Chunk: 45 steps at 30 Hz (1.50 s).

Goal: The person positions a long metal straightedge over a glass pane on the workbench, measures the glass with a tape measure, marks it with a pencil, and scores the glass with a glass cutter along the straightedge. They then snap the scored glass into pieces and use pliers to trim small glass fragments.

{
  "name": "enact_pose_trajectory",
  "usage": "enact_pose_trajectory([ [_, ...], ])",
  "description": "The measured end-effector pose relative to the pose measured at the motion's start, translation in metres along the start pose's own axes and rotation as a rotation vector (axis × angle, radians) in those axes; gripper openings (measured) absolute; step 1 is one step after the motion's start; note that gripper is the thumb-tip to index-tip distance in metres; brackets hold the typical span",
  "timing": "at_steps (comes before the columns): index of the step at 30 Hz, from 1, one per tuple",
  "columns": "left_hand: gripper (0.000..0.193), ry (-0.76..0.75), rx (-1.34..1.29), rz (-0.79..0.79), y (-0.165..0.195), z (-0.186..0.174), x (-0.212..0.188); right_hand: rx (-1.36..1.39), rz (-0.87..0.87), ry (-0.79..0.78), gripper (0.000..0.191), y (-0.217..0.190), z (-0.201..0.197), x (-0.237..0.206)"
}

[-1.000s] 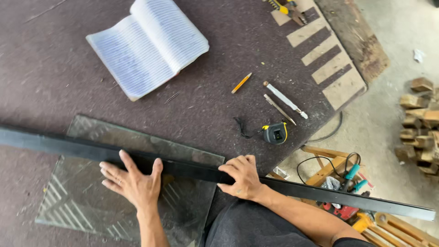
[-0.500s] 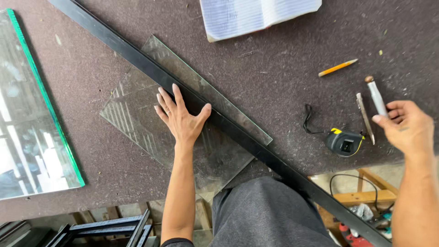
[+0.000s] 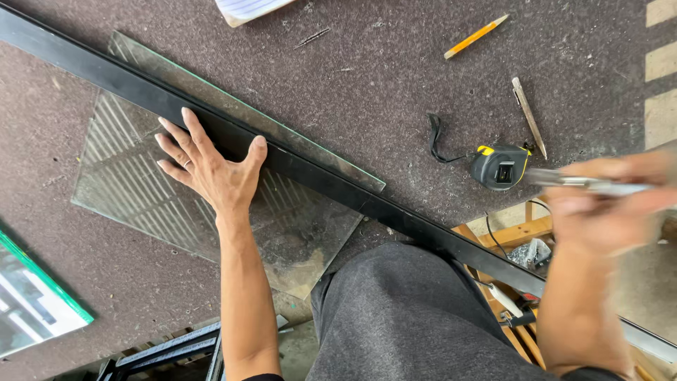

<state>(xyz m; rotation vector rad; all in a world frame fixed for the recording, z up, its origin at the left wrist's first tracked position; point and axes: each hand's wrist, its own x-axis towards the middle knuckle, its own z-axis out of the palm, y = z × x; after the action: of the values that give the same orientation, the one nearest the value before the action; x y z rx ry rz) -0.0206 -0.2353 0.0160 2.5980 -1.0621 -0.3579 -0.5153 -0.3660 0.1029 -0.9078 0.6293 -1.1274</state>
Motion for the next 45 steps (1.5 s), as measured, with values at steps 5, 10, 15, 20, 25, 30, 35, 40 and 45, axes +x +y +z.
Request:
enact_pose_trajectory([
  [5, 0.122, 0.010, 0.014, -0.006, 0.001, 0.003, 0.003, -0.984, -0.008, -0.314, 0.038, 0.070, 0.096, -0.037],
  [10, 0.121, -0.005, 0.024, -0.025, 0.001, 0.004, 0.004, -1.130, -0.151, -0.364, 0.045, 0.104, 0.127, -0.032],
  [15, 0.123, -0.007, -0.049, 0.013, -0.003, -0.010, -0.003, -1.242, -0.161, -0.366, 0.043, 0.122, 0.128, 0.010],
  [20, 0.123, -0.011, -0.076, 0.031, -0.008, -0.017, -0.009, -1.398, -0.136, -0.422, 0.046, 0.127, 0.136, 0.025],
  [25, 0.120, 0.028, -0.034, 0.051, -0.011, -0.014, -0.005, -1.510, -0.123, -0.387, 0.053, 0.133, 0.157, 0.039],
  [30, 0.118, 0.084, -0.017, 0.058, -0.010, -0.015, 0.003, -1.550, -0.226, -0.421, 0.063, 0.165, 0.189, 0.075],
  [35, 0.116, 0.096, -0.063, 0.055, -0.011, -0.017, 0.006, -1.565, -0.294, -0.464, 0.065, 0.201, 0.227, 0.111],
  [40, 0.114, 0.101, -0.099, 0.060, -0.014, -0.017, 0.009, -1.529, -0.350, -0.457, 0.065, 0.235, 0.269, 0.145],
  [45, 0.116, 0.118, -0.137, 0.051, -0.017, -0.020, 0.014, -1.528, -0.427, -0.456, 0.066, 0.268, 0.313, 0.182],
])
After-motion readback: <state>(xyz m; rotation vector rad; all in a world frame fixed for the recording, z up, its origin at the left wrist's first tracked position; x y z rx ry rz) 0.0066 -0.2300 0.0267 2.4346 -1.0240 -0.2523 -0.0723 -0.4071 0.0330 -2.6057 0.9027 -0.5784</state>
